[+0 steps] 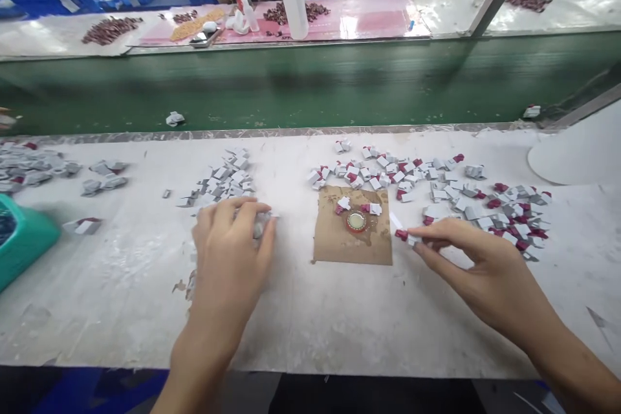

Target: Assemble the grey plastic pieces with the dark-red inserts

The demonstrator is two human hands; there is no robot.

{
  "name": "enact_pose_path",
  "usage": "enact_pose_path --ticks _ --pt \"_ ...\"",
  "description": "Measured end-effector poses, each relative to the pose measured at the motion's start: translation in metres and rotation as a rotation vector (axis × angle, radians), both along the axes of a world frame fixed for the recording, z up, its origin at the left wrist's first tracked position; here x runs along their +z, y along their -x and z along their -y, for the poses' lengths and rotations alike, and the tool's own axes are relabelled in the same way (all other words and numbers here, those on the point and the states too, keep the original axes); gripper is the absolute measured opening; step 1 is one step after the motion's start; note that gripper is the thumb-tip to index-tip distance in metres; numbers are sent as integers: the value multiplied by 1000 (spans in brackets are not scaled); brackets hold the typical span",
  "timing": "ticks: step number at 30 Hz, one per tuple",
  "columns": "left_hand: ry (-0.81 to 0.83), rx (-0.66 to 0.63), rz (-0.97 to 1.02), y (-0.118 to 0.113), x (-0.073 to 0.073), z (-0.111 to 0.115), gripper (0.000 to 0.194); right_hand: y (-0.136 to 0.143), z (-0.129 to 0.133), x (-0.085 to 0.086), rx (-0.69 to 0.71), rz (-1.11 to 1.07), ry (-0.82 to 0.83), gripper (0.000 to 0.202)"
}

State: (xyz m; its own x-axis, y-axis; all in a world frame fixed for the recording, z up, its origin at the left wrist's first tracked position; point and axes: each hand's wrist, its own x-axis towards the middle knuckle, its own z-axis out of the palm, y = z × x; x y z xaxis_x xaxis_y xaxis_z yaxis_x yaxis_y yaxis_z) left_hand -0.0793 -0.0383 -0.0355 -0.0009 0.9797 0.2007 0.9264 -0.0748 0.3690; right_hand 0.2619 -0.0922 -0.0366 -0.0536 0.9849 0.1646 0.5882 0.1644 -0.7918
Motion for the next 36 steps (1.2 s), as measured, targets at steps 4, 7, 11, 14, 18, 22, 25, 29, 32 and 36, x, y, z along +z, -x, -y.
enact_pose_path --ticks 4,7,11,14,18,22,25,29,32,36 --pt "173 -173 263 -28 -1 17 17 23 -19 5 57 -89 -33 21" --pt "215 -194 316 -37 -10 24 21 35 -30 3 88 -89 -54 23" --pt "216 -139 393 -35 -16 28 22 39 -35 -2 100 -82 -79 23" --pt "232 -105 548 -36 -13 30 19 39 -35 -6 107 -94 -69 22" --pt "243 -130 793 -48 -5 28 18 41 -34 -7 92 -125 -50 20" --pt "313 -98 977 -63 3 23 21 41 -32 0 24 -268 18 15" --pt "426 -90 1108 -76 8 20 28 39 -32 3 13 -533 170 17" --pt "477 -128 1278 -90 8 18 27 37 -30 0 54 -743 311 21" --pt "493 -136 1361 -95 5 18 25 36 -29 -3 56 -783 342 22" --pt "513 -145 1358 -95 1 18 27 37 -29 -3 46 -785 336 22"
